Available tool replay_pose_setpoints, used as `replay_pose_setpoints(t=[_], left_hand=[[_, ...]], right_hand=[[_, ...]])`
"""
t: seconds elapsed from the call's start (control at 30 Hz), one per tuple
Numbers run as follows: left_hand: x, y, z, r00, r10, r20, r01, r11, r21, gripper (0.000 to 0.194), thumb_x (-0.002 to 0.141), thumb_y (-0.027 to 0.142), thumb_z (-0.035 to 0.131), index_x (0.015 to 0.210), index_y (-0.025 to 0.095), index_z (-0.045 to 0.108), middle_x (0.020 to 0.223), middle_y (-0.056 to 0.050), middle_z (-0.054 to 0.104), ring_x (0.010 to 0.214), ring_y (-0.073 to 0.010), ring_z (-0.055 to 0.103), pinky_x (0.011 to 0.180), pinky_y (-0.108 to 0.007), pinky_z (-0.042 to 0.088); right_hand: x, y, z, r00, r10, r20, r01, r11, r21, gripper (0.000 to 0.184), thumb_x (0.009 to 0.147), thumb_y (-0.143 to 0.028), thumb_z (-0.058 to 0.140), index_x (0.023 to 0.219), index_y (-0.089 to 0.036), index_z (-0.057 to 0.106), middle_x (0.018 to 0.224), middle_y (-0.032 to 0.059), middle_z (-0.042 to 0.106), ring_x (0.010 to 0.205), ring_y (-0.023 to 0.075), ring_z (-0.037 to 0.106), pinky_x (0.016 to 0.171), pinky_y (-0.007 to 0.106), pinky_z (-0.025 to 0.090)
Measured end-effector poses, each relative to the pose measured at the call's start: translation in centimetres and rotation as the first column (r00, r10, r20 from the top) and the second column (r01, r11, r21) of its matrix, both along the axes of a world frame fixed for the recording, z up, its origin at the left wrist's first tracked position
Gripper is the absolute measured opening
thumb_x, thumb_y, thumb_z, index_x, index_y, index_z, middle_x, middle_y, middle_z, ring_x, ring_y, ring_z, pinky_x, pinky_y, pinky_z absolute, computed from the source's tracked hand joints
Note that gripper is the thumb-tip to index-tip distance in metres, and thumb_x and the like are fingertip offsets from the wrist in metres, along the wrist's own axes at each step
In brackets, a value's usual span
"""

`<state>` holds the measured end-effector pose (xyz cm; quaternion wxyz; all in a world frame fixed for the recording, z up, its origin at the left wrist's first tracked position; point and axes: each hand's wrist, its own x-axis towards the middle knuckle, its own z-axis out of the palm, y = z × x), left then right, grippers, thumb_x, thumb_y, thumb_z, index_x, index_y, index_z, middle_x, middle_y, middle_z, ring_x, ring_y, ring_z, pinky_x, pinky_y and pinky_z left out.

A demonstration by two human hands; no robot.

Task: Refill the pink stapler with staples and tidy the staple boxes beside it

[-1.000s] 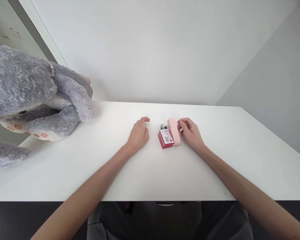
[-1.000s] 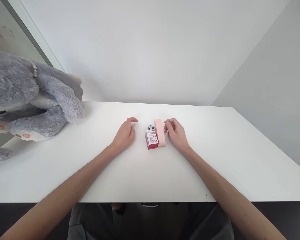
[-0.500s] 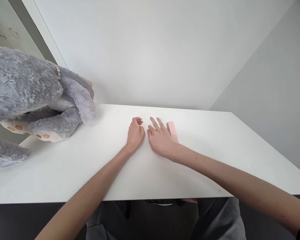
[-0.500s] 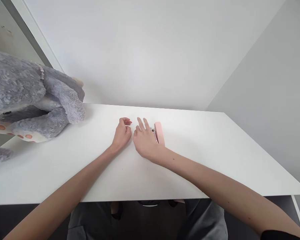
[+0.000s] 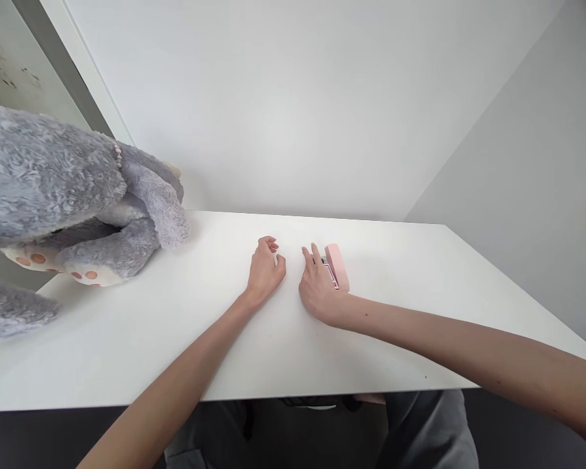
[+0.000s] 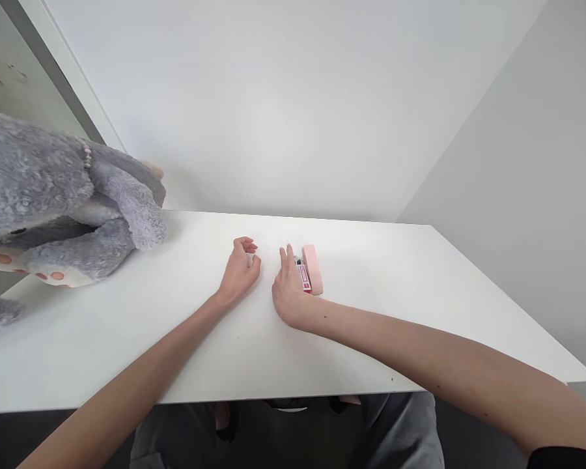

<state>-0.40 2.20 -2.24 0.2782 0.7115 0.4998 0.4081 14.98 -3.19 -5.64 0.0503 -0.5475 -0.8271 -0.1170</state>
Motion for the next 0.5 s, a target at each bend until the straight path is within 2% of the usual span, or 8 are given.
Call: replay_pose_setpoints(t=[0.1, 0.2, 0.33, 0.4, 0.5], left_hand=[[0.0, 0.0, 0.0, 1.0, 0.011, -0.001, -0.011, 1.0, -0.017, 0.042, 0.087, 0.017, 0.056, 0.125, 0.022, 0.04, 0.126, -0.012, 0.062, 0.11, -0.025, 0.067, 0.084, -0.04, 0.053], [0.0, 0.1, 0.0, 1.0, 0.012, -0.005, -0.012, 1.0, -0.021, 0.042, 0.088, 0.018, 0.057, 0.126, 0.023, 0.039, 0.126, -0.012, 0.062, 0.11, -0.025, 0.066, 0.083, -0.039, 0.052], [0.0, 0.1, 0.0, 1.0, 0.007, -0.027, -0.007, 1.0, -0.021, 0.042, 0.089, 0.018, 0.057, 0.125, 0.023, 0.038, 0.126, -0.011, 0.062, 0.11, -0.0251, 0.066, 0.083, -0.04, 0.052], [0.0, 0.2, 0.1, 0.999, 0.006, -0.035, -0.007, 1.0, -0.023, 0.042, 0.088, 0.019, 0.057, 0.125, 0.023, 0.037, 0.126, -0.012, 0.061, 0.112, -0.0257, 0.065, 0.083, -0.04, 0.052], [-0.1, 0.3, 0.2, 0.999, 0.004, -0.039, -0.005, 1.0, -0.017, 0.044, 0.088, 0.019, 0.058, 0.126, 0.023, 0.037, 0.125, -0.012, 0.061, 0.114, -0.0262, 0.064, 0.084, -0.04, 0.052]], right_hand=[[1.1, -0.2, 0.5, 0.972, -0.072, 0.225, 0.079, 0.997, -0.02, 0.028, 0.075, -0.047, 0.086, 0.092, -0.025, 0.083, 0.136, 0.0125, 0.073, 0.164, 0.0431, 0.015, 0.134, 0.062, -0.009], [2.6, -0.2, 0.8, 0.947, -0.108, 0.304, 0.125, 0.991, -0.038, 0.022, 0.076, -0.04, 0.083, 0.092, -0.026, 0.083, 0.137, 0.0118, 0.073, 0.164, 0.0429, 0.016, 0.134, 0.061, -0.01], [5.6, -0.3, 0.6, 0.967, -0.118, 0.227, 0.131, 0.99, -0.044, 0.019, 0.081, -0.035, 0.076, 0.096, -0.025, 0.083, 0.138, 0.013, 0.072, 0.164, 0.0408, 0.018, 0.135, 0.059, -0.01], [7.5, -0.5, 0.4, 0.984, -0.128, 0.127, 0.136, 0.989, -0.053, 0.022, 0.087, -0.036, 0.068, 0.1, -0.026, 0.083, 0.139, 0.0118, 0.072, 0.165, 0.0367, 0.016, 0.136, 0.056, -0.01], [10.7, -0.9, 0.1, 0.988, -0.139, 0.063, 0.143, 0.988, -0.062, 0.03, 0.09, -0.036, 0.062, 0.109, -0.025, 0.083, 0.144, 0.0139, 0.069, 0.165, 0.0352, 0.015, 0.137, 0.054, -0.008]])
